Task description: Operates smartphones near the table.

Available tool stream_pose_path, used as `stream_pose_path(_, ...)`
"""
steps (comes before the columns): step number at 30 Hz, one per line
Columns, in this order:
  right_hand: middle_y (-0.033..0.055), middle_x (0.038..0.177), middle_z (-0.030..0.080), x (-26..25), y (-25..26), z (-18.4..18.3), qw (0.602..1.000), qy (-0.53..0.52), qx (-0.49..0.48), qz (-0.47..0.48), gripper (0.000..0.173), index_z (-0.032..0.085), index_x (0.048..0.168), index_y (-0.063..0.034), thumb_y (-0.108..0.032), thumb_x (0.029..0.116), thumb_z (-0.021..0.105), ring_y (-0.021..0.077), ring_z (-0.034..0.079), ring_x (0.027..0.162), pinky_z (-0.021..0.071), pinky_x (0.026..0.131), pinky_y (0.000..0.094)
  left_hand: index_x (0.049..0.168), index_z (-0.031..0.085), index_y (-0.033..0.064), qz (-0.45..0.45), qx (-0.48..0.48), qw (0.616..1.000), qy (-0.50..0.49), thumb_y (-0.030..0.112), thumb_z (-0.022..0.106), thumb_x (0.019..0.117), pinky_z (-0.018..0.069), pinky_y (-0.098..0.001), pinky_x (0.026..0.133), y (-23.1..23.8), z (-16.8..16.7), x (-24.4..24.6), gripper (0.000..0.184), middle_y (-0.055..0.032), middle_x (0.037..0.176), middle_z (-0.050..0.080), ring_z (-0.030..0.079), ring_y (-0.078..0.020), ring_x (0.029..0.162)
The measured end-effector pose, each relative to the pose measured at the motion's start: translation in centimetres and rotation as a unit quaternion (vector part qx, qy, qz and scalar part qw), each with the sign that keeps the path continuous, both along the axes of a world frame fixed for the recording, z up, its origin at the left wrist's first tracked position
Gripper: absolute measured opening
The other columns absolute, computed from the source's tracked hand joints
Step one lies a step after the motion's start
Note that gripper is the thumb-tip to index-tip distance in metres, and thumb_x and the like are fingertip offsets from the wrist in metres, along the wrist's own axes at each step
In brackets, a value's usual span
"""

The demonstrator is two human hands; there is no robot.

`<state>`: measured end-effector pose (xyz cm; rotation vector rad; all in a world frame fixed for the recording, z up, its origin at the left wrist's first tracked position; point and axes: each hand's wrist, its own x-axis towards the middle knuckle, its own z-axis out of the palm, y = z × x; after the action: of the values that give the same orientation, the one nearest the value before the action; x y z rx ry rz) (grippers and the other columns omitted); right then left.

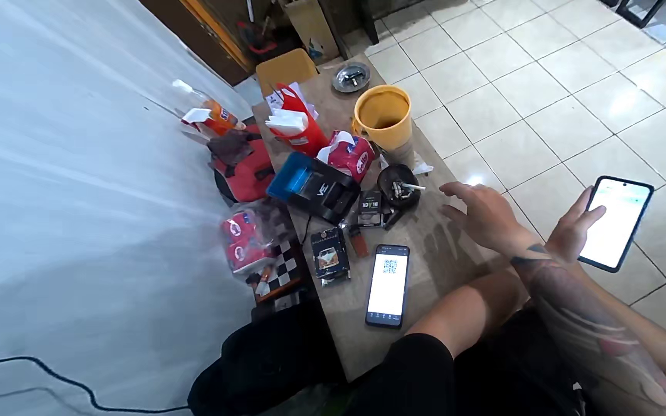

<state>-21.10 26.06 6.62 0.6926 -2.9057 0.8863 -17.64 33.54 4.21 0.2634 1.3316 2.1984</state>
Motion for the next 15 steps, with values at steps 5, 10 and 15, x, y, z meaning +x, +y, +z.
stream_pose_path(5, 0.0031, 0.103, 0.075, -2.7, -2.4, -1.2, 0.999, -0.042, -0.028, -0.016, 0.037, 0.066, 0.129, -0.0162, -0.042, 0.1021, 0.062, 0.025, 0.073, 0.086, 0.0585, 0.073, 0.0551, 0.161, 0.029, 0.0106, -0.031, 0.01, 0.999, -0.033, 0.024, 0.035, 0.1074, 0.0442, -0.0458, 0.108, 0.0, -0.6, 0.1, 0.055, -0.0171, 0.154, 0.043, 0.051, -0.0234, 0.132)
stream_pose_path(10, 0.0013, 0.098, 0.076, -3.6, -4.0, -1.9, 0.998, -0.059, -0.029, -0.019, 0.038, 0.064, 0.13, -0.0167, -0.043, 0.1025, 0.061, 0.0229, 0.073, 0.081, 0.0587, 0.07, 0.0533, 0.161, 0.031, 0.0114, -0.048, -0.026, 0.998, -0.032, 0.023, 0.037, 0.1079, 0.039, -0.0497, 0.111, -0.4, 0.3, -0.3, 0.055, -0.0203, 0.154, 0.043, 0.049, -0.0278, 0.135)
stream_pose_path(15, 0.0021, 0.09, 0.075, -3.8, -4.7, -2.0, 0.997, -0.06, -0.034, -0.022, 0.031, 0.066, 0.124, -0.0158, -0.039, 0.1033, 0.061, 0.023, 0.072, 0.076, 0.0584, 0.067, 0.0522, 0.16, 0.032, 0.0179, -0.046, 0.024, 0.995, -0.089, 0.028, 0.039, 0.1077, 0.0492, -0.0484, 0.1, -0.2, -0.9, -0.7, 0.054, -0.0182, 0.144, 0.053, 0.06, -0.0253, 0.12)
